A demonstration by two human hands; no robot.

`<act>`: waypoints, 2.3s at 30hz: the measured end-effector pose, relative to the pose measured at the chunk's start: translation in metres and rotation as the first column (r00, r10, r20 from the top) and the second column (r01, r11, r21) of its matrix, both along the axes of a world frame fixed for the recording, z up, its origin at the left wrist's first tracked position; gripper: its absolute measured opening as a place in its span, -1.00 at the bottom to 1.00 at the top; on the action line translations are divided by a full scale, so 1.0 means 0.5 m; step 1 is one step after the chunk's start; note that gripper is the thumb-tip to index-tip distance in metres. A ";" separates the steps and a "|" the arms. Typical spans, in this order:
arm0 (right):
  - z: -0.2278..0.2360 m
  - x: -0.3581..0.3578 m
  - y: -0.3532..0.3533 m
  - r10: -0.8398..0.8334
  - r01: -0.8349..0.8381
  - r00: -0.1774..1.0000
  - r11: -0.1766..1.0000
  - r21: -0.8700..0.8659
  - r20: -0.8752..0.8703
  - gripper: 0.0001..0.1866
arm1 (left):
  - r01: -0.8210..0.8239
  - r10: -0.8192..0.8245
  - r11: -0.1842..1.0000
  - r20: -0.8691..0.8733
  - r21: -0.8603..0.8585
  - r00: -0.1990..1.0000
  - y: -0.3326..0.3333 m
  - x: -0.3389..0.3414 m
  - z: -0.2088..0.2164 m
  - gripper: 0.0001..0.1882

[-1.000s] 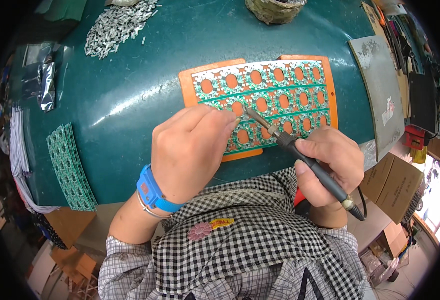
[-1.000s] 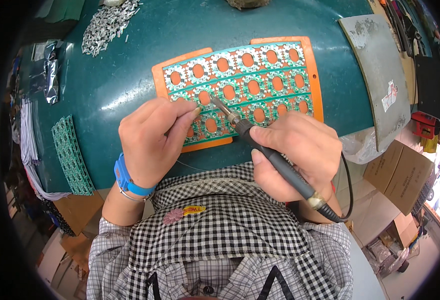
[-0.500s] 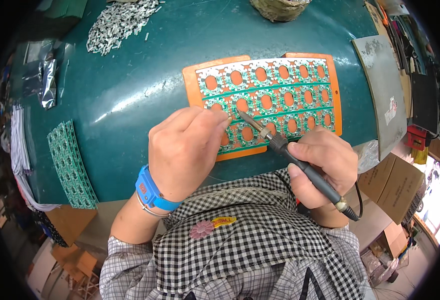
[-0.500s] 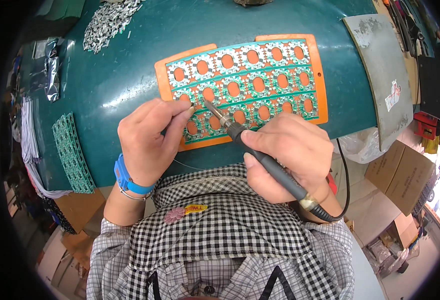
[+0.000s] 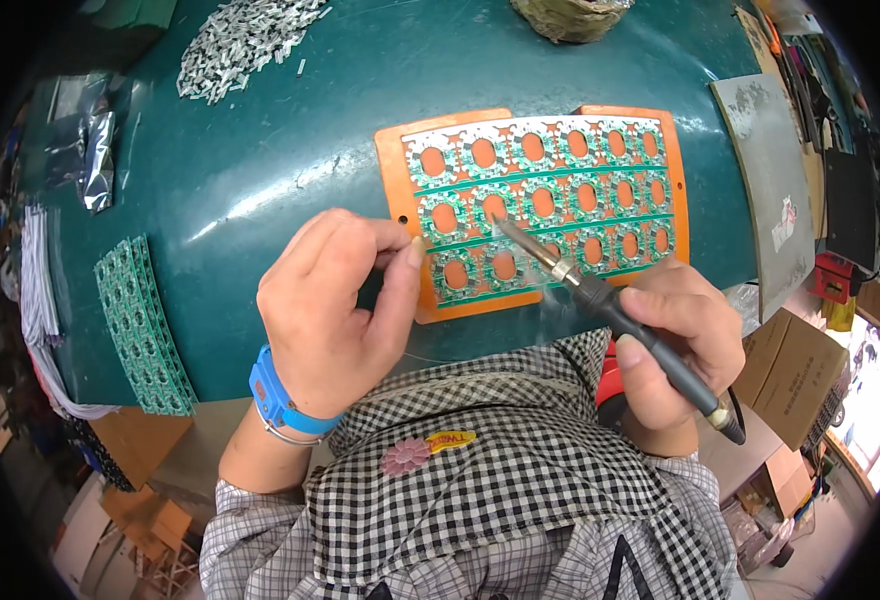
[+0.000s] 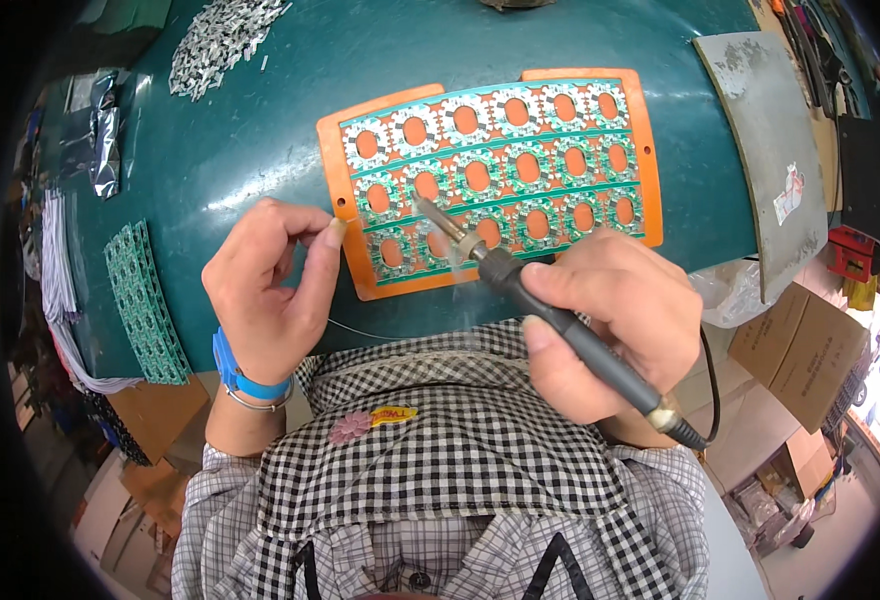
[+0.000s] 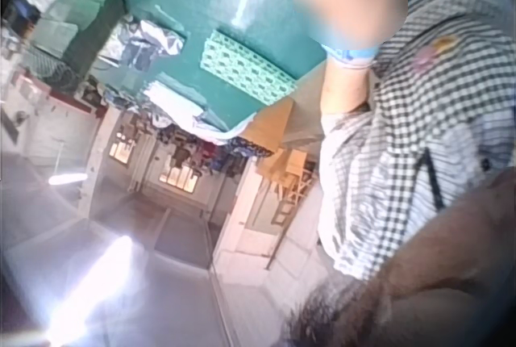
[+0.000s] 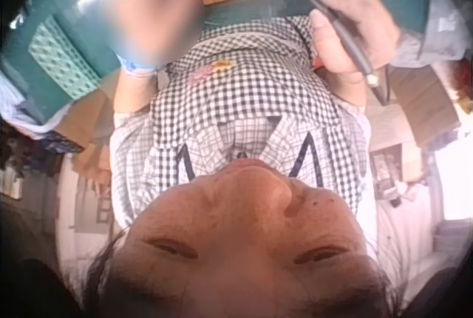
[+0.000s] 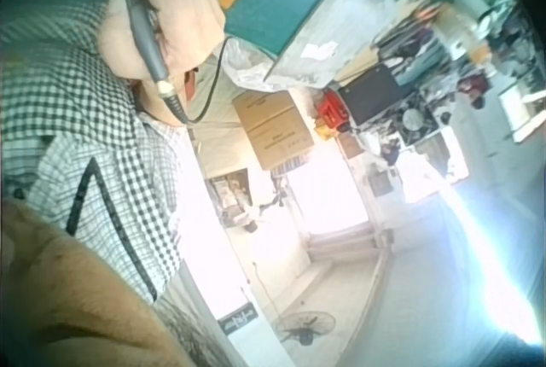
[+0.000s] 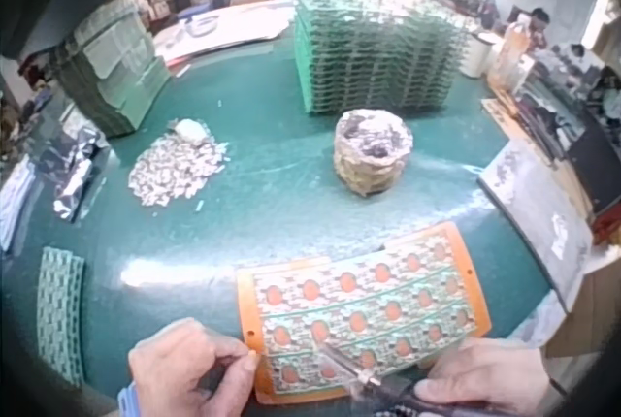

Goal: The person uses a soldering iron to apply solder to the pads of a green circuit board held in an orange jig. They repeatedly touch the iron to the board's surface, moving systematically across the grid of pads. The person briefly lifts the board to inspect it before continuing the soldering process.

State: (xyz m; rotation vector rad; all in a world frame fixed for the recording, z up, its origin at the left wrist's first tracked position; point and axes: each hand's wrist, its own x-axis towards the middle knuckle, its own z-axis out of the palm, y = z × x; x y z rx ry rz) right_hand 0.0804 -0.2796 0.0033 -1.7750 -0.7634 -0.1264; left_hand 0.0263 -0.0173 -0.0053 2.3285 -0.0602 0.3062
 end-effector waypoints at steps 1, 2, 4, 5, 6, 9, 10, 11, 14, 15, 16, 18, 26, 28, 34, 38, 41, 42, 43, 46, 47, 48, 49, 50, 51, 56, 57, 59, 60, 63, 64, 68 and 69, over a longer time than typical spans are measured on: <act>-0.001 0.000 0.005 0.009 -0.009 1.000 1.000 -0.018 0.007 -0.71 | -0.003 0.003 1.000 -0.001 0.029 1.000 0.004 0.002 -0.001 -0.90; -0.004 0.001 0.013 0.024 -0.024 1.000 0.999 -0.034 0.015 -0.71 | -0.020 0.020 1.000 -0.025 -0.002 0.999 0.005 -0.001 -0.007 -0.91; 0.001 -0.002 0.028 0.033 -0.033 0.999 0.993 -0.112 -0.006 -0.71 | -0.056 0.051 0.996 -0.073 -0.064 0.996 0.002 -0.007 -0.023 -0.91; 0.001 -0.001 0.034 0.031 -0.030 1.000 0.992 -0.126 0.004 -0.71 | -0.041 0.038 0.998 -0.046 -0.052 0.998 -0.001 -0.003 -0.023 -0.91; 0.000 0.001 0.039 0.030 -0.027 0.999 0.990 -0.139 0.014 -0.71 | -0.026 0.025 0.999 -0.019 -0.040 0.999 -0.003 0.003 -0.023 -0.91; -0.005 0.002 0.044 0.027 -0.024 0.999 0.988 -0.151 0.018 -0.71 | -0.004 0.004 1.000 0.023 -0.007 1.000 -0.005 0.012 -0.027 -0.90; -0.006 0.002 0.045 0.026 -0.024 1.000 0.988 -0.150 0.015 -0.71 | -0.005 0.005 1.000 0.027 -0.002 1.000 -0.007 0.014 -0.027 -0.90; -0.007 0.002 0.046 0.024 -0.021 1.000 0.989 -0.148 0.017 -0.72 | -0.005 0.005 1.000 0.032 0.001 0.999 -0.008 0.016 -0.029 -0.90; -0.008 0.002 0.048 0.021 -0.017 0.999 0.989 -0.150 0.024 -0.72 | -0.003 0.002 1.000 0.040 0.010 0.999 -0.007 0.017 -0.030 -0.90; -0.008 0.003 0.048 0.023 -0.019 0.999 0.988 -0.154 0.028 -0.72 | -0.005 0.005 1.000 0.043 0.015 0.999 -0.007 0.017 -0.030 -0.90; -0.008 0.003 0.048 0.026 -0.021 0.999 0.987 -0.158 0.031 -0.72 | -0.008 0.007 1.000 0.047 0.020 0.999 -0.008 0.016 -0.030 -0.90; -0.008 0.002 0.047 0.014 -0.010 1.000 0.987 -0.159 0.028 -0.71 | -0.006 0.004 0.999 0.049 0.034 0.999 -0.008 0.015 -0.026 -0.90; -0.009 0.002 0.046 0.004 0.000 1.000 0.987 -0.162 0.020 -0.71 | -0.001 -0.002 0.998 0.054 0.057 0.999 -0.007 0.016 -0.022 -0.90; -0.009 0.002 0.047 0.004 -0.002 1.000 0.987 -0.163 0.011 -0.71 | 0.004 -0.007 0.999 0.046 0.052 0.999 -0.007 0.019 -0.027 -0.90; -0.007 0.003 0.043 0.048 -0.042 0.998 0.987 -0.154 0.035 -0.71 | 0.067 -0.070 0.996 0.060 0.055 0.996 -0.003 0.016 -0.019 -0.91; -0.002 0.000 0.031 0.022 -0.021 1.000 0.994 -0.103 0.008 -0.70 | 0.075 -0.075 0.997 -0.051 -0.001 0.996 0.010 -0.011 0.010 -0.90; -0.006 -0.003 0.031 0.043 -0.043 0.999 0.998 -0.040 -0.002 -0.70 | 0.017 -0.016 0.998 -0.016 0.053 1.000 0.026 -0.019 0.002 -0.89; -0.006 -0.004 0.035 0.060 -0.059 0.998 0.997 -0.058 0.003 -0.70 | 0.008 -0.006 0.999 -0.022 0.053 1.000 0.029 -0.018 -0.001 -0.90; -0.007 -0.004 0.040 0.076 -0.075 0.997 0.994 -0.076 0.009 -0.70 | 0.012 -0.012 0.998 -0.014 0.054 1.000 0.029 -0.015 -0.005 -0.90; -0.017 -0.008 0.052 0.076 -0.074 0.997 0.991 -0.110 0.012 -0.71 | 0.015 -0.016 0.999 0.014 0.049 1.000 0.024 -0.009 -0.021 -0.90; -0.016 -0.008 0.055 0.076 -0.075 0.997 0.990 -0.118 0.006 -0.72 | 0.013 -0.014 0.999 0.017 0.047 1.000 0.021 -0.007 -0.023 -0.90; -0.016 -0.008 0.058 0.077 -0.076 0.997 0.990 -0.121 0.007 -0.72 | 0.012 -0.013 0.999 0.021 0.045 1.000 0.019 -0.005 -0.025 -0.90; -0.015 -0.008 0.061 0.078 -0.076 0.997 0.989 -0.124 0.007 -0.72 | 0.010 -0.011 0.999 0.023 0.044 1.000 0.018 -0.004 -0.027 -0.90; -0.016 -0.008 0.063 0.079 -0.078 0.997 0.989 -0.126 0.008 -0.73 | 0.007 -0.008 0.999 0.025 0.044 1.000 0.017 -0.004 -0.030 -0.90; -0.017 -0.009 0.065 0.081 -0.079 0.997 0.989 -0.124 0.010 -0.73 | 0.004 -0.005 0.999 0.027 0.045 1.000 0.016 -0.003 -0.032 -0.90; -0.012 -0.019 0.064 0.109 -0.097 0.993 0.979 -0.181 0.053 -0.72 | 0.036 -0.039 0.998 0.038 0.060 0.999 0.016 0.000 -0.030 -0.89; -0.010 -0.019 0.063 0.096 -0.084 0.993 0.982 -0.172 0.062 -0.73 | 0.044 -0.046 0.997 0.036 0.063 0.998 0.016 -0.001 -0.028 -0.89; -0.010 -0.019 0.062 0.075 -0.062 0.994 0.987 -0.147 0.081 -0.74 | 0.058 -0.058 0.997 0.008 0.043 0.998 0.021 -0.011 -0.017 -0.89; -0.011 -0.020 0.058 0.059 -0.050 0.996 0.991 -0.122 0.066 -0.74 | 0.063 -0.062 0.997 -0.006 0.036 0.998 0.023 -0.020 -0.012 -0.89; -0.005 -0.029 0.035 0.034 -0.032 0.999 0.997 -0.073 0.029 -0.74 | 0.009 -0.014 0.999 -0.109 -0.047 0.994 0.023 -0.046 0.000 -0.91; -0.004 -0.031 0.027 0.043 -0.041 0.999 0.997 -0.066 0.027 -0.74 | 0.014 -0.019 0.999 -0.099 -0.045 0.995 0.025 -0.049 0.001 -0.91; -0.008 -0.045 0.017 0.102 -0.101 0.995 0.993 -0.061 0.009 -0.75 | 0.036 -0.047 0.994 -0.111 -0.105 0.993 0.024 -0.063 -0.011 -0.92; -0.010 -0.047 0.018 0.122 -0.122 0.992 0.991 -0.063 0.003 -0.75 | 0.037 -0.054 0.991 -0.129 -0.131 0.990 0.022 -0.067 -0.013 -0.92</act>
